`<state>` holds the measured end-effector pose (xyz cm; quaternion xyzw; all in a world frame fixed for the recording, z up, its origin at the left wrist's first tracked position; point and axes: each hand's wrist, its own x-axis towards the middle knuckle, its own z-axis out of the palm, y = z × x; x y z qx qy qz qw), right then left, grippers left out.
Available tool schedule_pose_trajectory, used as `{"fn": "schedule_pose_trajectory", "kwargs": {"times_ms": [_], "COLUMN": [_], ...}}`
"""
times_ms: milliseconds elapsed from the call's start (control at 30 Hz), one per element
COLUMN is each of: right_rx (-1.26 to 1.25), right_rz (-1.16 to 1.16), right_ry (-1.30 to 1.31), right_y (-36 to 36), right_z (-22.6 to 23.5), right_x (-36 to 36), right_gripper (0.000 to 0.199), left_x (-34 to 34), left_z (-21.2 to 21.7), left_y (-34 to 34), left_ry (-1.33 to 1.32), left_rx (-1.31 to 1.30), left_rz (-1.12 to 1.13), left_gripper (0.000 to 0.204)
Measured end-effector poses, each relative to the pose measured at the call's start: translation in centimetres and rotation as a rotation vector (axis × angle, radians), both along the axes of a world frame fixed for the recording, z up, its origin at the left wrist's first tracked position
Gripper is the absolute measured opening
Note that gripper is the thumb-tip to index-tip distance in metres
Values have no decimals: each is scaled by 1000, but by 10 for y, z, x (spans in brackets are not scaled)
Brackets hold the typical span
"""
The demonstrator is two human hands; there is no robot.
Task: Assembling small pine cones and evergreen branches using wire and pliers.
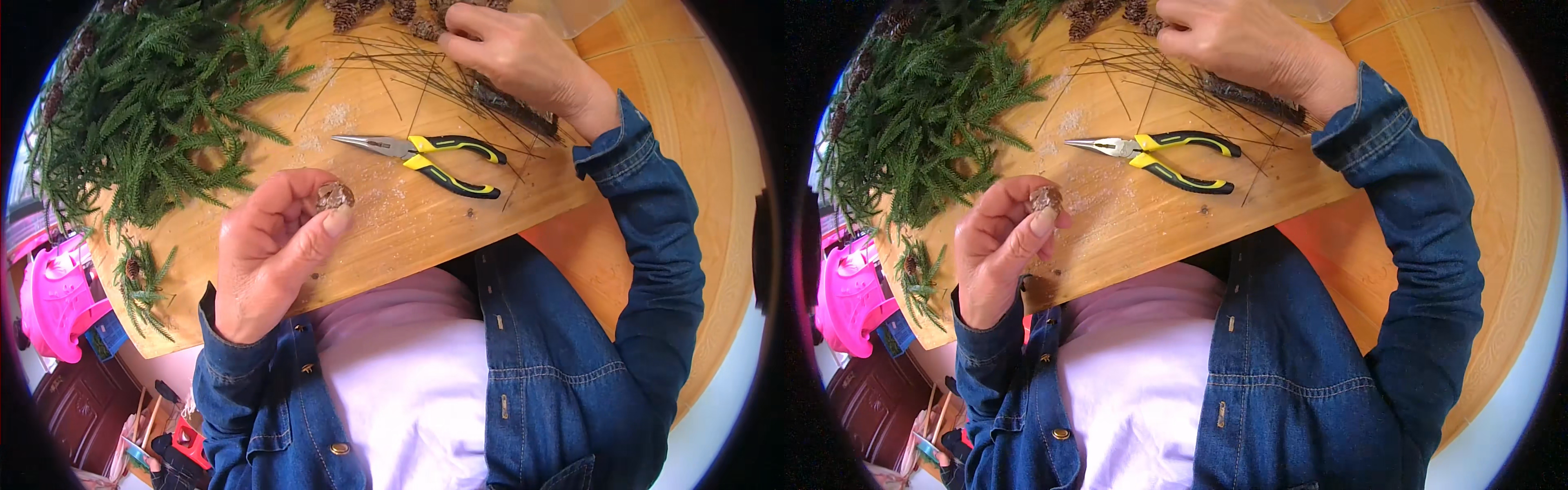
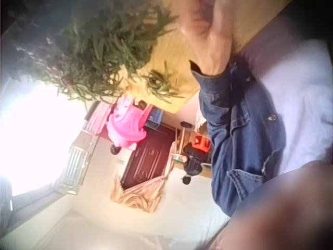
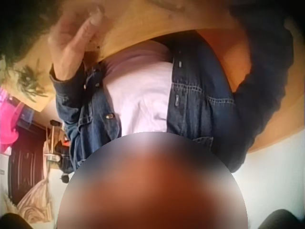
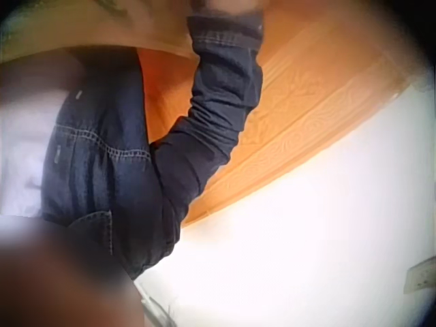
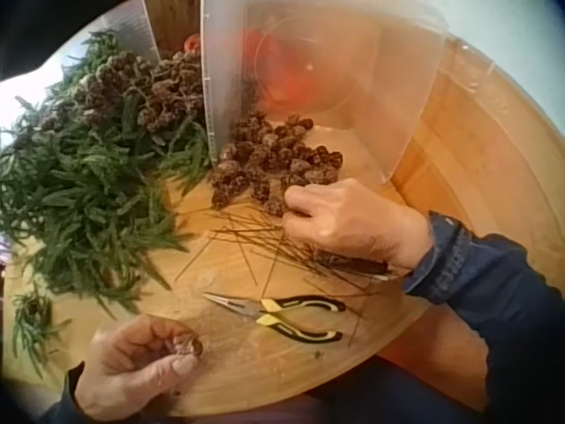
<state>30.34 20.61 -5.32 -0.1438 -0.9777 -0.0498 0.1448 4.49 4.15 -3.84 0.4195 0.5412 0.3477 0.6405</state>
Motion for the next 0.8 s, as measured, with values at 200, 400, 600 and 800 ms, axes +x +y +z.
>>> {"fn": "schedule_pose_trajectory", "kwargs": {"times_ms": [200,400,600,800], "right_rx": [156,-912,-977,-788], "right_rz": [410,-456,-366,-190], "right_ry": [681,671,664,480], "right_y": [-12,-88,-125,-157], "right_z": [-25,-13,1,-13], "right_x": [-59,-65,-91,-101], "right_gripper": [26,8,16,31], "left_x": [-21,-29,-51,-51], "left_z": [-7,-21,-38,-47], "left_y": [-16,-31,-38,-46], "left_ry": [-117,-220,-240,-362], "left_rx": [-9,68,100,174], "left_rz": [66,83,43,105], "left_gripper": [34,35,37,37]}}
